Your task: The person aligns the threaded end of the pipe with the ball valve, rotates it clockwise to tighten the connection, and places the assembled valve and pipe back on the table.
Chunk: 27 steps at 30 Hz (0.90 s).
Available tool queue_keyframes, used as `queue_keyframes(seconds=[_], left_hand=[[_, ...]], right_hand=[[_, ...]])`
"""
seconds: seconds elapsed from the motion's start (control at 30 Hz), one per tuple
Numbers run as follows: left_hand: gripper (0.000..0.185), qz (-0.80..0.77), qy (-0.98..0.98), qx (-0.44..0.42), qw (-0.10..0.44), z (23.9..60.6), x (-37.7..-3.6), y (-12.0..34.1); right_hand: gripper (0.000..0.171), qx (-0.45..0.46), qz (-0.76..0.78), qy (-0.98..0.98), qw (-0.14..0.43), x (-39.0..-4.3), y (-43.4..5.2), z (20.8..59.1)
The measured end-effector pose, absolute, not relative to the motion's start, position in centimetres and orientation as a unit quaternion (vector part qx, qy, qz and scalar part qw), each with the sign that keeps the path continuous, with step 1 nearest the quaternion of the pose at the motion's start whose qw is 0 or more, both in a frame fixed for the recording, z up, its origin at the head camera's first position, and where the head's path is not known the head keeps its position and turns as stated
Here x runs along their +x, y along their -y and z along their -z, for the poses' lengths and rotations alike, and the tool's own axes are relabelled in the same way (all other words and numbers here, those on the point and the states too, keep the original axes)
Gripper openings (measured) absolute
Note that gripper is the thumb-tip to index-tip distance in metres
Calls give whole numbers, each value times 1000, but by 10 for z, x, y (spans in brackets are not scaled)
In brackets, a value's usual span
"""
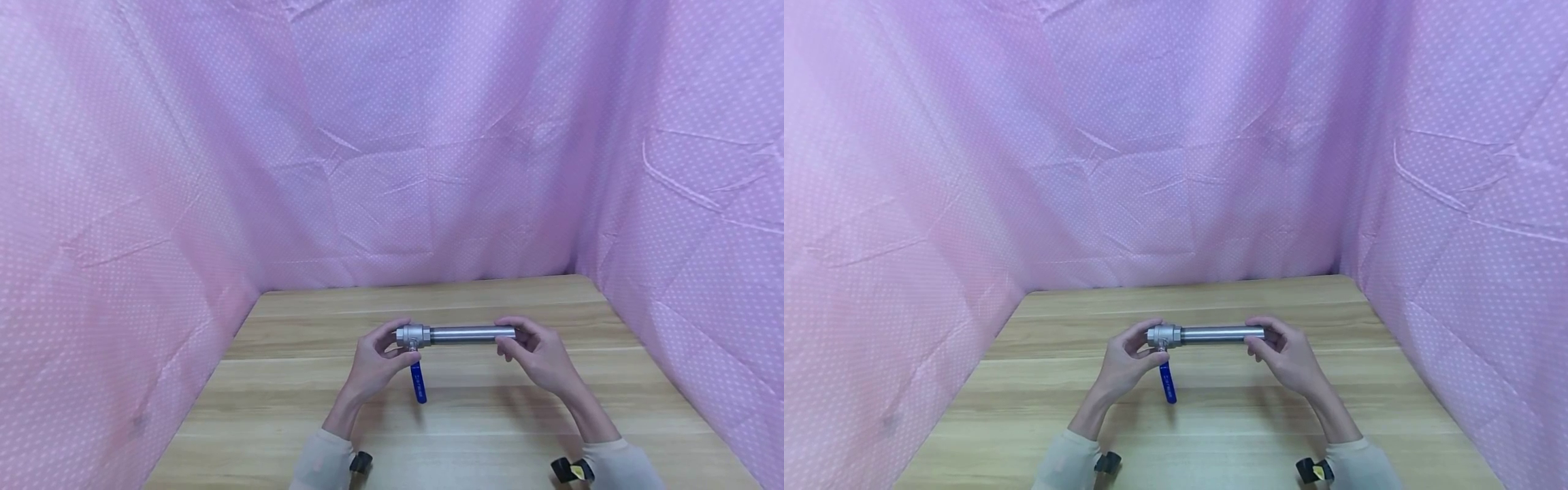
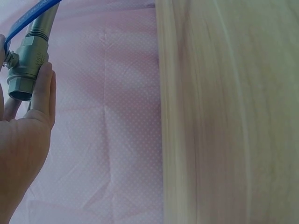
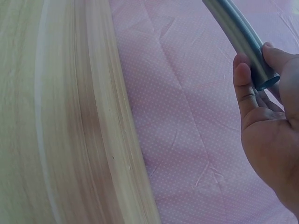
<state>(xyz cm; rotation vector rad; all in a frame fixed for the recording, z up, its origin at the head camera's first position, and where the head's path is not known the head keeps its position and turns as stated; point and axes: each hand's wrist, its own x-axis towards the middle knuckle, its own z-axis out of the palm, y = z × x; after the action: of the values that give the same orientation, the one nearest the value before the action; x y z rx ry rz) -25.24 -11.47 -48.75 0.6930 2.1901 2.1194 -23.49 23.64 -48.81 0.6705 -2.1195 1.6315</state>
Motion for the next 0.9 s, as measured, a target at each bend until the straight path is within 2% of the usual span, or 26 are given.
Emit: queue_keyframes(seconds=[0.13, 0.37, 0.47, 0.9], left_hand=[[67, -680, -700, 218, 7, 488, -252, 115], [66, -681, -701, 213, 9, 487, -252, 114], [67, -681, -701, 211, 10, 487, -252, 114], [68, -688, -695, 211, 1, 487, -249, 111]], right_hand=[[26, 236, -579, 759, 183, -236, -236, 488], [42, 263, -617, 728, 143, -235, -239, 488], [43, 268, -627, 719, 136, -234, -239, 488], [36, 243, -586, 753, 174, -233, -240, 487]])
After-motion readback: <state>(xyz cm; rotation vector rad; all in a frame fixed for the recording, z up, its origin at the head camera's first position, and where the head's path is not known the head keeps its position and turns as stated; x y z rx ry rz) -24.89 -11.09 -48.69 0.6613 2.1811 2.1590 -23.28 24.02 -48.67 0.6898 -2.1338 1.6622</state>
